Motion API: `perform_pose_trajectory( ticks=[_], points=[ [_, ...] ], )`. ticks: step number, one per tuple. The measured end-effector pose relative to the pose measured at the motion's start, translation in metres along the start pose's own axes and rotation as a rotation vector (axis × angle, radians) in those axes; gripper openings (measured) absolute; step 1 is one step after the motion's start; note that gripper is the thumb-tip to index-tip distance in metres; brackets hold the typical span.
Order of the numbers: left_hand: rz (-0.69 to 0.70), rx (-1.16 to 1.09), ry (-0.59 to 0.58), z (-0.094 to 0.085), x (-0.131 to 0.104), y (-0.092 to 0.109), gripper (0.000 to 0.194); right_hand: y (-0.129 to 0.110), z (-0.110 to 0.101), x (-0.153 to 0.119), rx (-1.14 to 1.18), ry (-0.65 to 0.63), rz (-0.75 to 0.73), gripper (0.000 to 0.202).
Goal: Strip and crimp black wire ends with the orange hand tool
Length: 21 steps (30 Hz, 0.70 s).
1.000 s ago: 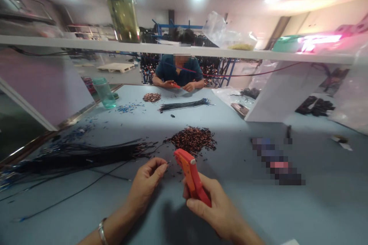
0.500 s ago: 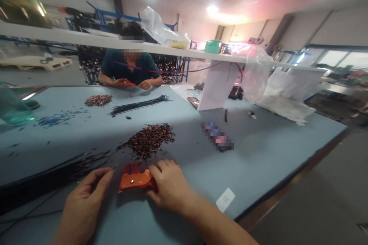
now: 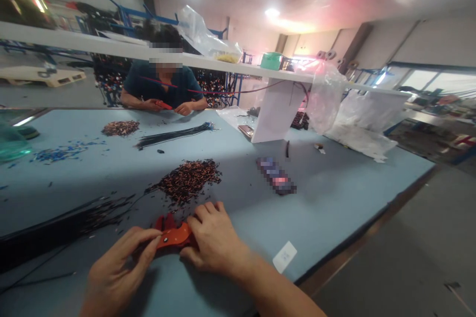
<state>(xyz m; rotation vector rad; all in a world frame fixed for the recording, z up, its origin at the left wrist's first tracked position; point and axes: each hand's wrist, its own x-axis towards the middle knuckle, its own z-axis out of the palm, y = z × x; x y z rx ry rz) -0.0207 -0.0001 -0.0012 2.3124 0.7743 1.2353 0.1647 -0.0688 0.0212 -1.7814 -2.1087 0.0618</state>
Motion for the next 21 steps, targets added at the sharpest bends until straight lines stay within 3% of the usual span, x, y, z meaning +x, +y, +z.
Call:
perform_pose_trajectory(
  ticks=[5,10,21],
  points=[
    [0.169,-0.005,-0.086,0.003,-0.001,0.005,0.013,-0.006,-0.002,-0.002,0.281,0.256,-0.104,0.024],
    [0.18,0.023,-0.131,0.005,-0.005,0.005,0.014,-0.01,0.01,-0.002,0.273,0.366,-0.219,0.012],
    [0.197,0.1,-0.131,0.006,-0.006,0.005,0.012,-0.009,0.015,-0.003,0.086,0.35,-0.235,0.016]
  ],
)
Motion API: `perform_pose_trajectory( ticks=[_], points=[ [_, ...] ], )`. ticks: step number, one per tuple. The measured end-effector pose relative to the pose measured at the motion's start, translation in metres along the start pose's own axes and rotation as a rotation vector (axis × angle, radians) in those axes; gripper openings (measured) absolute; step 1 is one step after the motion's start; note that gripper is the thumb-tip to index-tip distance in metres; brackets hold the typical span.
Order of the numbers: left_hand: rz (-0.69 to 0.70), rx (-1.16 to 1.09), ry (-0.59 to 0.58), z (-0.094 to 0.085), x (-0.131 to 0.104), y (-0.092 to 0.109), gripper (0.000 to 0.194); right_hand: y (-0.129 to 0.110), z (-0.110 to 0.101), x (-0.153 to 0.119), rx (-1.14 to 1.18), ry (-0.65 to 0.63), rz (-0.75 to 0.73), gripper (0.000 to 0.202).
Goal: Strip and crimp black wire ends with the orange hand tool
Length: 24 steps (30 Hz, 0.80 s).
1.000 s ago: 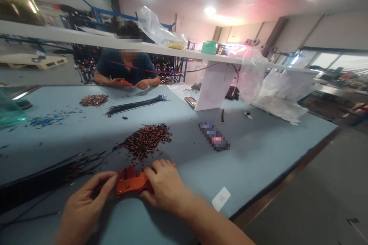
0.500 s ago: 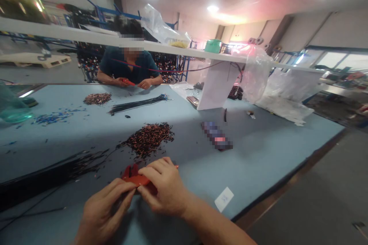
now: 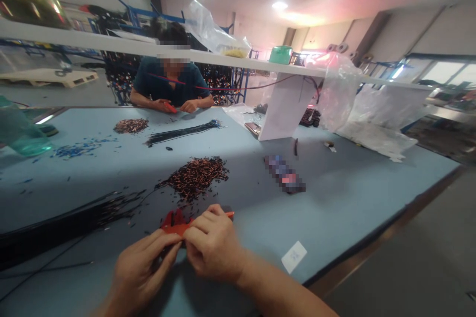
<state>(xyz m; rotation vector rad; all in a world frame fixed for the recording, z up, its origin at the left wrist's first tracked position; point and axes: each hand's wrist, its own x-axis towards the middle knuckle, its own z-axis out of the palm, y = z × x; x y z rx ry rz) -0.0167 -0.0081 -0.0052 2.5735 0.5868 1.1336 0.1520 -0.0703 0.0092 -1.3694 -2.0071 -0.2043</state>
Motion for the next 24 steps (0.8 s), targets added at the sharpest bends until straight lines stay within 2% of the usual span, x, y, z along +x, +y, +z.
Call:
perform_pose_trajectory(
  ticks=[6,11,14,17,20,24],
  points=[
    [-0.059,-0.023,0.011,0.001,-0.002,-0.002,0.011,0.007,-0.003,0.0,-0.008,-0.005,0.06,0.016],
    [-0.158,-0.102,-0.004,-0.001,0.0,0.003,0.013,0.012,-0.006,-0.002,0.109,-0.022,0.171,0.016],
    [-0.207,-0.09,-0.017,-0.001,0.0,0.005,0.014,0.013,-0.006,-0.003,0.176,-0.021,0.189,0.013],
    [-0.228,-0.079,-0.045,0.0,-0.002,0.006,0.015,0.011,-0.005,-0.005,0.23,0.013,0.116,0.014],
    [-0.211,-0.082,-0.053,0.001,-0.003,0.008,0.014,0.009,-0.002,-0.006,0.188,0.037,0.03,0.015],
    [-0.182,-0.119,-0.057,0.0,-0.002,0.009,0.011,0.007,-0.002,-0.006,0.176,0.021,0.006,0.012]
  ],
)
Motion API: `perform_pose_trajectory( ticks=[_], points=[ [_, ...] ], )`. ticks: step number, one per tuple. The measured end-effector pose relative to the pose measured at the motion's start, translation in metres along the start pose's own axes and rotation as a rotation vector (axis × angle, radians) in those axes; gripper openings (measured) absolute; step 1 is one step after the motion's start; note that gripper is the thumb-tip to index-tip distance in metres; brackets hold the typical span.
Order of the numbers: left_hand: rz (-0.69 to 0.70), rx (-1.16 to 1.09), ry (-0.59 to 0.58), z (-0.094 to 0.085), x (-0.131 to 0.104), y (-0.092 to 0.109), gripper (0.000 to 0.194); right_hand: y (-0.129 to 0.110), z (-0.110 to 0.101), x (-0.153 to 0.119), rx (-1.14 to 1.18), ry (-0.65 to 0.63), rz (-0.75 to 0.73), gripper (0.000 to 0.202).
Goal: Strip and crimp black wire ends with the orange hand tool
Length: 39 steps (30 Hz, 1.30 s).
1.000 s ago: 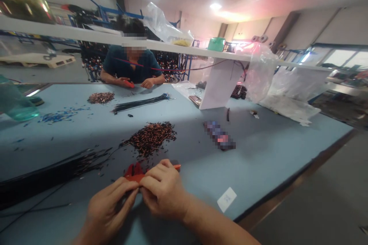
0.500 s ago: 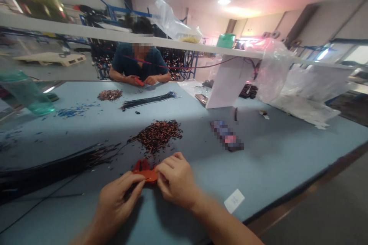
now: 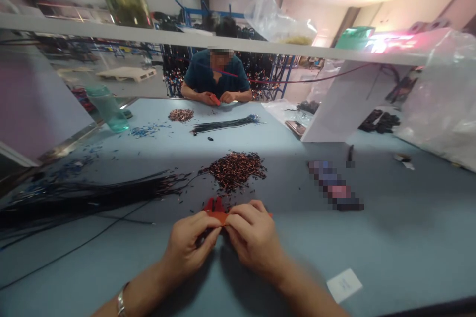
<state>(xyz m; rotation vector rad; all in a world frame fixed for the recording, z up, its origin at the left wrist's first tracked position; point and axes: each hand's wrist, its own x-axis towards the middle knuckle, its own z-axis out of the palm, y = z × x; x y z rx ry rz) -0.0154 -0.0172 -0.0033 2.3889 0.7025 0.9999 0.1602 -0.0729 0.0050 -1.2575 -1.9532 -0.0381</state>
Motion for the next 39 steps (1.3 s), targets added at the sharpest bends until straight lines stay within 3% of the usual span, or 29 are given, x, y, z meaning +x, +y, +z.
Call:
perform_pose_trajectory(
  ticks=[14,24,31,39],
  points=[
    [0.067,-0.042,0.026,0.001,0.0,0.001,0.009,-0.009,-0.001,0.005,0.017,0.05,-0.032,0.014],
    [0.045,-0.173,0.09,0.0,0.002,-0.001,0.016,-0.006,-0.01,0.005,0.123,0.104,0.056,0.013],
    [-0.121,-0.283,0.048,0.001,0.003,0.001,0.015,-0.008,-0.012,0.004,0.202,0.085,0.151,0.012],
    [-0.132,-0.205,0.104,0.0,0.005,-0.001,0.017,0.004,-0.016,0.004,0.133,0.058,0.233,0.014]
  ],
)
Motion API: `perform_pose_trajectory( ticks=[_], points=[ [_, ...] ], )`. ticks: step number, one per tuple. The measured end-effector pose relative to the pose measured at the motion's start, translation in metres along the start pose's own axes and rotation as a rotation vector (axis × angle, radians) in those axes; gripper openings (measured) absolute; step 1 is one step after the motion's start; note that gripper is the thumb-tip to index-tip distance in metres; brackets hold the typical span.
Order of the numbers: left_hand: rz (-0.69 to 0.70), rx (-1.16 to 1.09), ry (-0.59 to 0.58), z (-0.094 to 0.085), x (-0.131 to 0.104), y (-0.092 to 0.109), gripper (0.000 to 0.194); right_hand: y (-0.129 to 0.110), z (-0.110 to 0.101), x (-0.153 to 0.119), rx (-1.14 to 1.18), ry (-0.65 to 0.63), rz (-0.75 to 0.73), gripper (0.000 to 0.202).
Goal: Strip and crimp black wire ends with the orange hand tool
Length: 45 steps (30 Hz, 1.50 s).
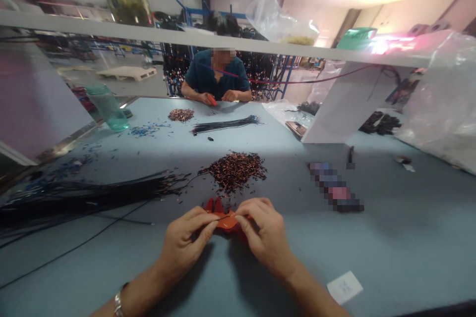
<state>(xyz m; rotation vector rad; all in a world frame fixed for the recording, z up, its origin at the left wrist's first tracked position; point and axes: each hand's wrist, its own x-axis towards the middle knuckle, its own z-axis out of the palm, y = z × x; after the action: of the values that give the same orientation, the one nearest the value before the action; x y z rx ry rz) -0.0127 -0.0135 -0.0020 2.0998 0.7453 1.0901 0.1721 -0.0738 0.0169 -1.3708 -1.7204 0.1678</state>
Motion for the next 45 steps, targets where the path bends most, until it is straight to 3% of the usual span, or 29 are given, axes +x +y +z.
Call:
perform_pose_trajectory(
  ticks=[4,8,12,17,25,31,37,41,45],
  points=[
    [-0.039,0.05,0.079,-0.002,0.002,-0.003,0.016,0.007,-0.005,0.002,-0.066,-0.033,0.098,0.015],
    [-0.05,0.067,0.134,-0.003,0.003,-0.003,0.015,0.005,-0.01,0.005,-0.154,-0.31,0.096,0.008],
    [-0.065,0.078,0.154,-0.004,0.003,-0.003,0.016,0.001,-0.016,0.005,-0.295,-0.462,0.086,0.037],
    [-0.14,0.112,0.182,-0.006,0.006,-0.006,0.017,0.006,-0.016,0.001,-0.402,-0.532,0.064,0.059],
    [-0.237,0.078,0.248,-0.012,0.011,-0.01,0.017,0.003,-0.006,0.0,-0.41,-0.464,0.164,0.033],
    [-0.385,-0.027,0.324,-0.014,0.011,-0.013,0.019,0.01,-0.022,0.01,-0.028,-0.351,0.377,0.037],
    [-0.536,-0.221,0.38,-0.01,0.012,-0.018,0.024,0.018,-0.025,0.004,0.902,-0.255,0.64,0.052],
    [-0.494,-0.17,0.383,-0.01,0.013,-0.015,0.02,0.007,-0.009,-0.004,1.185,-0.339,0.712,0.049],
    [-0.491,-0.095,0.367,-0.012,0.014,-0.012,0.021,0.001,0.0,-0.01,1.216,-0.46,0.802,0.044]
  ],
)
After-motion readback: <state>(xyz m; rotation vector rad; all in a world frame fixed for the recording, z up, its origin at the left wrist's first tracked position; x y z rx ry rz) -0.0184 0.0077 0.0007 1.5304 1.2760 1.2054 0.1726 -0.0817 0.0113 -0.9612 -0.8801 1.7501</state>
